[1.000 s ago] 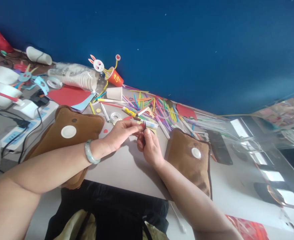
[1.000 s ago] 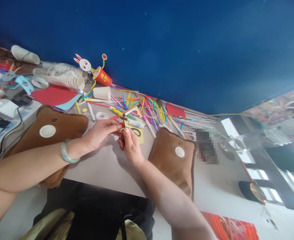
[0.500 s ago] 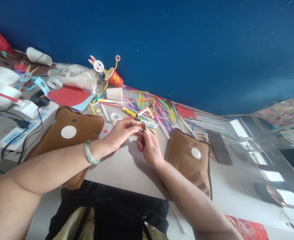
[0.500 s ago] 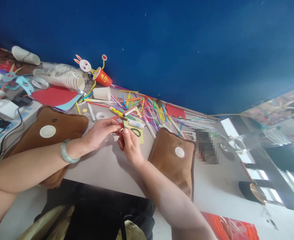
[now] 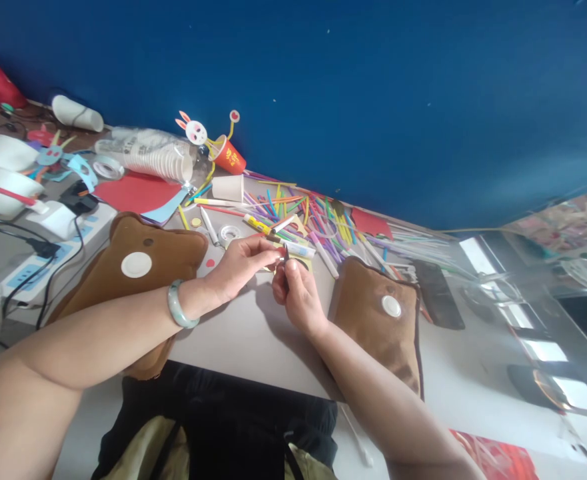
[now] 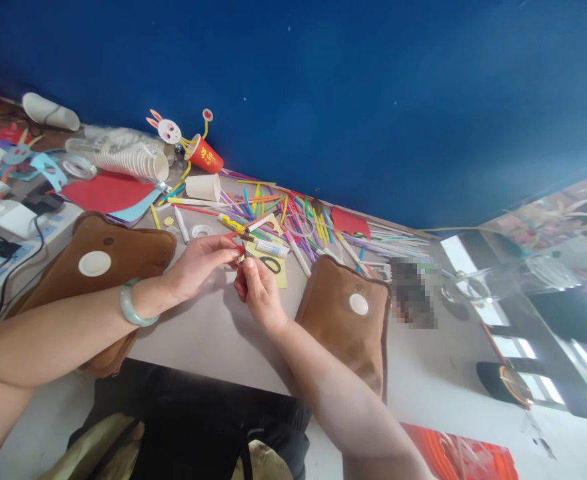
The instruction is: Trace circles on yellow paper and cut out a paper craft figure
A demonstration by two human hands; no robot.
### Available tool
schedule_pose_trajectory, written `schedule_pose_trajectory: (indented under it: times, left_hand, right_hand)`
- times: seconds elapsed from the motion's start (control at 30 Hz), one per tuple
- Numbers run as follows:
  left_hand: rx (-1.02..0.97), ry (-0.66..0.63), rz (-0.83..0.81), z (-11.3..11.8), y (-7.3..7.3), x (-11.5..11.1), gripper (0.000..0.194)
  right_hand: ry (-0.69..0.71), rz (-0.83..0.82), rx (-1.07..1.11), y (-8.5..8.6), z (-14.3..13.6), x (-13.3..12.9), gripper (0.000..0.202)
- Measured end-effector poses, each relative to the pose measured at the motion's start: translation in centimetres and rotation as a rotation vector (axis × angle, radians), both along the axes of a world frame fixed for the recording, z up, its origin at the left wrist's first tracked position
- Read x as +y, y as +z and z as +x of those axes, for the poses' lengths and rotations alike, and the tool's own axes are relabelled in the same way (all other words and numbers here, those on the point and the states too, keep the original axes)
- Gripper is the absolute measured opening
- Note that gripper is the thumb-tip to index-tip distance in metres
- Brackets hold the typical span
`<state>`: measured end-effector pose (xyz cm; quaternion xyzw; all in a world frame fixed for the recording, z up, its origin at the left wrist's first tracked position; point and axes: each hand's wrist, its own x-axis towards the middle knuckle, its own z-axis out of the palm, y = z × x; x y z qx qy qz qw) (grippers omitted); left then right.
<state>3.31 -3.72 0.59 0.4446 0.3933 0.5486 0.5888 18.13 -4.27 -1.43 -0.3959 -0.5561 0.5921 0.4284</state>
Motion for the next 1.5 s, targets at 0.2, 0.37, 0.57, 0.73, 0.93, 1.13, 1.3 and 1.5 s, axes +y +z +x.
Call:
schedule_pose_trajectory:
  times: [0.2,0.37,0.57,0.73,0.93,1.13,1.3,1.5]
  left_hand:
    - [0.031,0.009,0.017,-0.08,0.1,-0.03,0.025]
    - [0.029,0.026,0.013,-0.13,0.21,-0.01,0.025]
    - [0.039,0.032,0.017,-0.19,0.29,-0.03,0.025]
    - [0.046,0.051,0.02,-0.21,0.24,-0.04,0.024]
    - [0.048,0.061,0.014,-0.21,0.15,0.04,0.025]
    - [0.039,0.037,0.018,-0.21,0.13,0.04,0.024]
    - [0.031,0.011,0.006,-0.1,0.21,-0.04,0.022]
    - [0.025,0.036,0.009,-0.13,0.07,0.06,0.025]
  right_hand:
    - [0.012,0.01,0.007,-0.01,0.04,0.08,0.052]
    - [0.008,0.033,-0.054,0.28,0.1,-0.03,0.054]
    - [0.02,0.038,-0.033,0.09,0.07,-0.02,0.053]
    - [0.009,0.026,-0.041,0.17,0.01,-0.11,0.053]
    - [0.012,0.037,-0.045,0.35,0.05,-0.16,0.052]
    - [0.016,0.028,-0.051,0.29,0.04,-0.09,0.053]
    - [0.006,0.022,-0.046,0.33,0.02,-0.07,0.052]
    - [0.009,0.043,-0.059,0.34,0.07,-0.04,0.052]
